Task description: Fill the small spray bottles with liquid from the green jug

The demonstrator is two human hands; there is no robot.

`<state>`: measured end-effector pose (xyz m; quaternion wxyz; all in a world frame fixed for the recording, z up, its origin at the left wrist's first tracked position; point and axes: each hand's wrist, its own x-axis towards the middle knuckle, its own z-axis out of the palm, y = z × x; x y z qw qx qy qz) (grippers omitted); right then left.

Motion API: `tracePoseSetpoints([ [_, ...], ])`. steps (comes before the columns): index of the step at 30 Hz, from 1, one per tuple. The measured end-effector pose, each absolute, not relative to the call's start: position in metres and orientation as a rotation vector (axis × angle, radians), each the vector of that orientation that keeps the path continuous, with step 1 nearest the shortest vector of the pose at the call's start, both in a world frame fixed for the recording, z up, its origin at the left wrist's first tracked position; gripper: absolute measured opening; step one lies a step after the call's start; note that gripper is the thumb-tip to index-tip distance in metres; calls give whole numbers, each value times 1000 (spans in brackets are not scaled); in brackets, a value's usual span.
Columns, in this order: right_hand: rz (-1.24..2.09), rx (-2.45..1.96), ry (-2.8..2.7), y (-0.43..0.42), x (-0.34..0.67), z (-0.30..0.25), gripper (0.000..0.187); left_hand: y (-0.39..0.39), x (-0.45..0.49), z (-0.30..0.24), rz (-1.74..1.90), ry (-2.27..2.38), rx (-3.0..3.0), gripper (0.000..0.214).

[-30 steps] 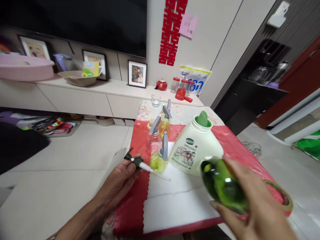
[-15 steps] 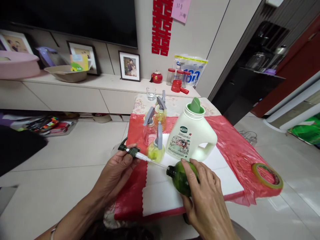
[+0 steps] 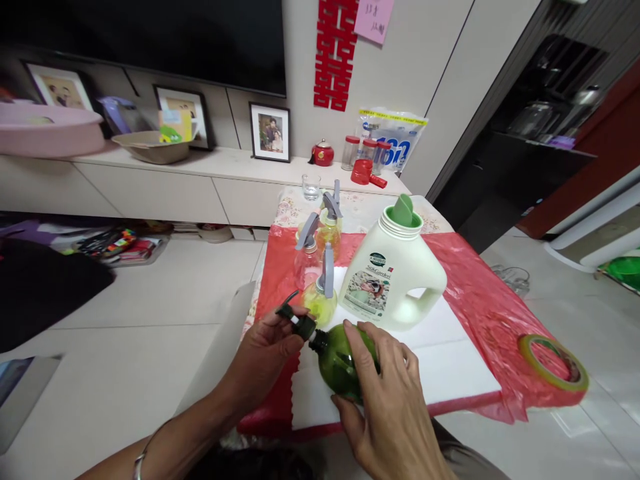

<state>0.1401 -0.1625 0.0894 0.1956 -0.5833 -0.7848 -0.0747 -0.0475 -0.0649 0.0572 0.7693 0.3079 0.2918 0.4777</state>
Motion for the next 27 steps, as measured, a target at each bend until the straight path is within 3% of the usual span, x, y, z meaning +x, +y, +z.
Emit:
tracePoseSetpoints([
  [6, -1, -1494, -2068, -166, 147, 78, 74, -71, -47, 50, 1003, 550, 705, 33],
  [8, 297, -1480, -1936, -169, 154, 72, 76, -71, -47, 46, 1005, 465, 749, 30],
  [12, 1227, -1253, -1180, -170, 151, 69, 83, -74, -45, 41, 990, 249, 864, 19],
  [14, 1477, -1062, -791, -168, 139, 71, 86, -77, -44, 41, 971, 171, 881, 18],
  [16, 1578, -928, -572, -166, 124, 74, 77, -81, -41, 42, 961, 113, 864, 21],
  [20, 1463, -940, -494, -169, 107, 70, 64, -88, -36, 43, 987, 67, 794, 20],
  [27, 637, -1389, -844, -191, 119, 40, 61, -93, -28, 51, 1050, 266, 617, 22],
])
